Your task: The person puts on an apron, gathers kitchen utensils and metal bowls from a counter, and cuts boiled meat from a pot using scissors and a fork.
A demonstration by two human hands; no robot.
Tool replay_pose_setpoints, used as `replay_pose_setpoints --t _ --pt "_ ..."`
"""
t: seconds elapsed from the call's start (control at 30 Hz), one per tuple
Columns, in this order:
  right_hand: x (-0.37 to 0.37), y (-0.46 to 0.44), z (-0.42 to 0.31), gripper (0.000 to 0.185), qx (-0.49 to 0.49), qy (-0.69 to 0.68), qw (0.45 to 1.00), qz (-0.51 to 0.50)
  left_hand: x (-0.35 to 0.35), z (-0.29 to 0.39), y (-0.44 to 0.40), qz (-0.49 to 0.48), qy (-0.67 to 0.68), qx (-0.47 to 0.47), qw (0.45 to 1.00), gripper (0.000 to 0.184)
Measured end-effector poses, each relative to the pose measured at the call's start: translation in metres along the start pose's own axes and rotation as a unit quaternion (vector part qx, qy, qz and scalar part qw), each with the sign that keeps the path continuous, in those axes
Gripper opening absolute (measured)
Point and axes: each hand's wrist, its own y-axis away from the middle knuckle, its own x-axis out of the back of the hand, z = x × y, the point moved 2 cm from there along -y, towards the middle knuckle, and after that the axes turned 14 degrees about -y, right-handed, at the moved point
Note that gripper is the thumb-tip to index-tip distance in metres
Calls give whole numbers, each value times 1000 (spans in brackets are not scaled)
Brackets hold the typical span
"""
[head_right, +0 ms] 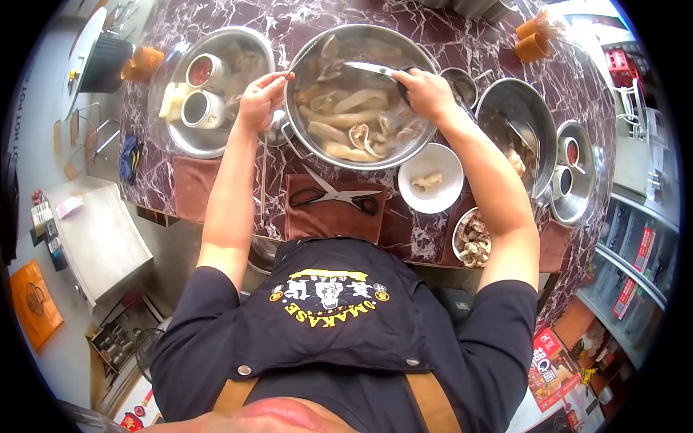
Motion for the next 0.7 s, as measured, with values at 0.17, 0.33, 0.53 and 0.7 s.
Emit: replay_pose_setpoints --t 0.17,0.33,0.53,0.7 --pt "19 37 -7 47 -28 -20 999 20 11 10 4 94 -155 -24 983 20" --pt "26 43 -47 41 -100 -38 994 -30 -6 66 46 150 -633 0 760 21" --pt "-22 30 -59 39 -57 -9 998 0 -25 54 57 142 -786 15 601 24" --pt "-42 30 -72 42 1 -9 999 49 -8 -7 28 200 -650 3 734 23"
